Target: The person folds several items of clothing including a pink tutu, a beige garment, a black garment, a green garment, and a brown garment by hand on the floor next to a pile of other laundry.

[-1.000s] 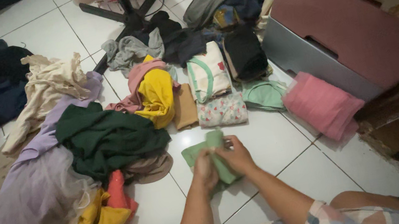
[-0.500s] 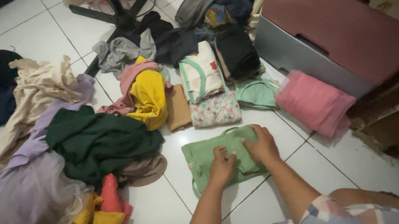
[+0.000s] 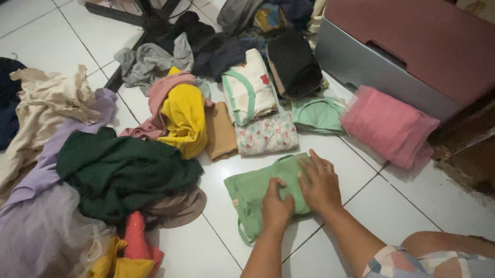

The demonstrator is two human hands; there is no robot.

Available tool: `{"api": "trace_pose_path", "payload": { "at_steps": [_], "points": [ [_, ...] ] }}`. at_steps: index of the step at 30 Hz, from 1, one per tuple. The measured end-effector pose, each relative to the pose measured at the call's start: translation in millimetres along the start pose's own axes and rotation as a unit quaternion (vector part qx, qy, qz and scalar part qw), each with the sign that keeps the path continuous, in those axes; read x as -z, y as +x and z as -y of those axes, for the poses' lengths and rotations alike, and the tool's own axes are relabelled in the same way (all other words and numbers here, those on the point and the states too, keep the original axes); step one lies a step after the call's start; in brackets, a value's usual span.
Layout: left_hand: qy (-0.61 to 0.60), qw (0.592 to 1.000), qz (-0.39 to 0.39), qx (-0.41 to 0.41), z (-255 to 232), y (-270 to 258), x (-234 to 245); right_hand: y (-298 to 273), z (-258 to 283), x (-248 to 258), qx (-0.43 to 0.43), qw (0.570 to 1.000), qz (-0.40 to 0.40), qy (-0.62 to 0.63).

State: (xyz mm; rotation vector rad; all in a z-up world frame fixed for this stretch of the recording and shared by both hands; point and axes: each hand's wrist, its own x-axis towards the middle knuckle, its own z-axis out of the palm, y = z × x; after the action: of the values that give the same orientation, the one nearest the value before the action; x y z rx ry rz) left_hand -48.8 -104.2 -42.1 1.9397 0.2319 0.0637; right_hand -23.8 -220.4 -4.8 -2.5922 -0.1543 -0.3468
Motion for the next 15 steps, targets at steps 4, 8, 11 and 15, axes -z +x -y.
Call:
{"api": "trace_pose_path", "payload": {
  "at_steps": [4,8,11,15],
  "points": [
    [0.082,0.995,0.002,-0.066,6,-4,-1,-8,16,11,0.041,0.991,0.078,-0.103],
    [0.110,0.993,0.040,-0.001,-16,-8,12,-4,26,24,0.030,0.976,0.132,-0.170],
    [0.138,0.986,0.073,0.058,-22,-9,17,0,29,29,-0.038,0.965,0.189,-0.178],
    [0.129,0.990,0.049,0.002,-13,-6,13,5,23,22,-0.208,0.959,0.183,-0.054]
  ]
}}
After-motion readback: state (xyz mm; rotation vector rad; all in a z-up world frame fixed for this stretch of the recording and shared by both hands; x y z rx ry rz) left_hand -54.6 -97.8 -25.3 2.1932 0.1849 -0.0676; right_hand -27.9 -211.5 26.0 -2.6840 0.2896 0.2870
